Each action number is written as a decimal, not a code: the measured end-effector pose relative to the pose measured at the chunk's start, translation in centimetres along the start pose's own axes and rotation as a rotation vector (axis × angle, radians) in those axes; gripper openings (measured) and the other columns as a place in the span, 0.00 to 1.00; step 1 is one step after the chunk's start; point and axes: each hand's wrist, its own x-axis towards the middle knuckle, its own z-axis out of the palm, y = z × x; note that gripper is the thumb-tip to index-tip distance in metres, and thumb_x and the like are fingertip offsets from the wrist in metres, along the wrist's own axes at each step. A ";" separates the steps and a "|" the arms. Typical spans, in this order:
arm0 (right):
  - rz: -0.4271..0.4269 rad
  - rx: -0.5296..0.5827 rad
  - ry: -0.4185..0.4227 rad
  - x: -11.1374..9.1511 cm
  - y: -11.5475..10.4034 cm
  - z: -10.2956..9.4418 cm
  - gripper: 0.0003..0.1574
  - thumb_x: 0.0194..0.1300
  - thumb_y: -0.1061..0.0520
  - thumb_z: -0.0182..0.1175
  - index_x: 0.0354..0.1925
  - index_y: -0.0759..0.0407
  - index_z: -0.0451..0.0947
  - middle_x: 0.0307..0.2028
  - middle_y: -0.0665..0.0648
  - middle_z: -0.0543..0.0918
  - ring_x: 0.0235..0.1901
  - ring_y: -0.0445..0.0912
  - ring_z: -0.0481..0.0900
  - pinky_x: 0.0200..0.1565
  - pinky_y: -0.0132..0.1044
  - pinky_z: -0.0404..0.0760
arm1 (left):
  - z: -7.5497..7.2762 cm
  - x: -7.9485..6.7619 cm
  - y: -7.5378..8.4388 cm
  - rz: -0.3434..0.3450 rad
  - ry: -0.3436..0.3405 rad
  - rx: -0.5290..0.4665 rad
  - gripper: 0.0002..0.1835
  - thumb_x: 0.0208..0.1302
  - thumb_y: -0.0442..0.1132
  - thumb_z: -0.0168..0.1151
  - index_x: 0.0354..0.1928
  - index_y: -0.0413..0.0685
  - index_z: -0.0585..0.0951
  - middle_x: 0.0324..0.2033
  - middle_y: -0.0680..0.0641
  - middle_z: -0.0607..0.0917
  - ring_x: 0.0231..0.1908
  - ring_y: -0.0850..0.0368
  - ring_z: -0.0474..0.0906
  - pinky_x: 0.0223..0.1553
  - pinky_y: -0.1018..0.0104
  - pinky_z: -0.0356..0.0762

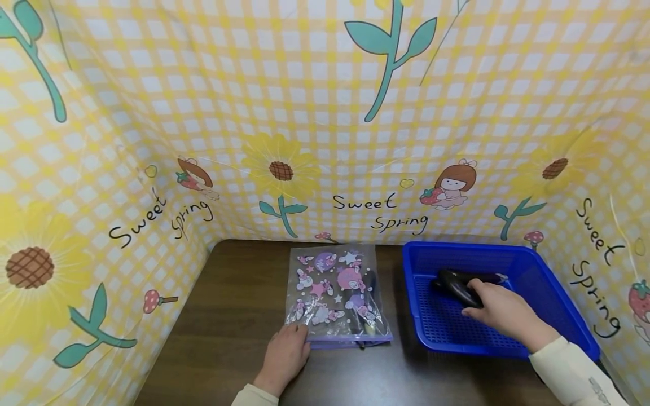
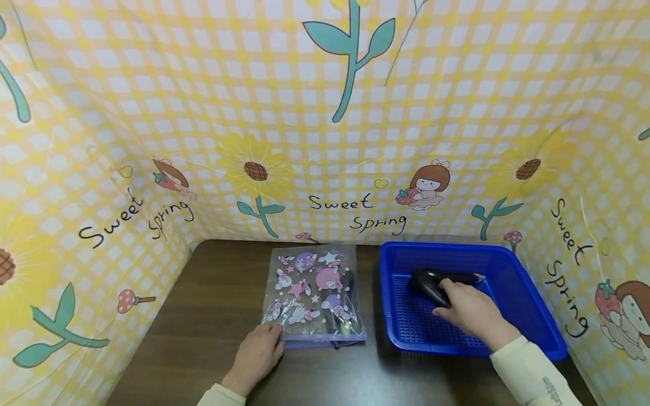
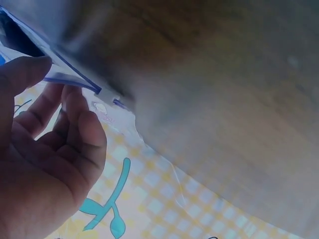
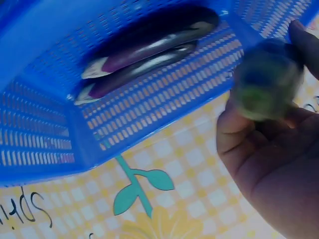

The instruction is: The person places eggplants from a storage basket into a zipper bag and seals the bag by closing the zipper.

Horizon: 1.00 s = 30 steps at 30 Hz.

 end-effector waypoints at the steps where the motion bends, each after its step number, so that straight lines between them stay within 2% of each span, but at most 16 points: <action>1: 0.005 0.000 0.012 -0.1 -0.4 0.0 0.39 0.51 0.38 0.67 0.52 0.62 0.71 0.34 0.52 0.79 0.24 0.40 0.70 0.24 0.39 0.67 | 0.0 0.0 0.0 0.006 0.004 0.002 0.11 0.44 0.39 0.68 0.28 0.45 0.76 0.25 0.47 0.75 0.27 0.48 0.73 0.26 0.54 0.71; 5: 0.008 -0.010 0.071 -0.5 -1.8 0.2 0.38 0.49 0.36 0.68 0.51 0.57 0.72 0.38 0.53 0.80 0.26 0.41 0.72 0.24 0.40 0.68 | 0.1 0.3 0.1 0.027 0.013 -0.006 0.11 0.44 0.39 0.68 0.29 0.46 0.75 0.24 0.49 0.74 0.27 0.49 0.73 0.27 0.55 0.70; 10: -0.016 -0.027 0.170 -1.1 -3.5 0.7 0.34 0.47 0.42 0.71 0.49 0.53 0.72 0.36 0.52 0.80 0.24 0.40 0.71 0.22 0.40 0.68 | 0.3 0.4 0.2 0.055 0.032 -0.014 0.12 0.43 0.38 0.68 0.26 0.49 0.73 0.24 0.49 0.73 0.28 0.50 0.73 0.30 0.54 0.72; 16: -0.054 -0.012 0.293 -2.0 -5.8 1.3 0.34 0.44 0.45 0.73 0.48 0.52 0.72 0.35 0.51 0.79 0.21 0.40 0.70 0.20 0.41 0.68 | 0.3 0.7 0.3 0.086 0.030 -0.025 0.12 0.44 0.37 0.68 0.30 0.48 0.74 0.25 0.50 0.71 0.27 0.51 0.72 0.29 0.55 0.72; 20: -0.085 0.021 0.304 -2.5 -7.6 2.3 0.34 0.44 0.43 0.73 0.48 0.51 0.72 0.37 0.50 0.80 0.24 0.40 0.73 0.21 0.41 0.70 | 0.4 0.9 0.4 0.108 0.031 -0.042 0.11 0.46 0.37 0.67 0.30 0.50 0.74 0.26 0.52 0.72 0.28 0.53 0.71 0.28 0.57 0.71; 27: -0.191 0.033 0.363 -2.8 -10.3 4.8 0.40 0.42 0.39 0.73 0.52 0.49 0.72 0.38 0.47 0.80 0.28 0.39 0.76 0.24 0.38 0.73 | 0.6 1.2 0.6 0.176 0.126 -0.072 0.09 0.46 0.35 0.65 0.29 0.50 0.75 0.24 0.53 0.69 0.25 0.54 0.68 0.26 0.59 0.69; 30: -0.254 0.108 0.321 -3.2 -11.3 6.0 0.37 0.45 0.39 0.72 0.52 0.47 0.73 0.34 0.42 0.77 0.26 0.35 0.71 0.22 0.33 0.70 | 0.5 1.2 0.7 0.199 0.132 -0.078 0.08 0.48 0.35 0.65 0.29 0.50 0.75 0.24 0.53 0.68 0.24 0.55 0.67 0.25 0.60 0.68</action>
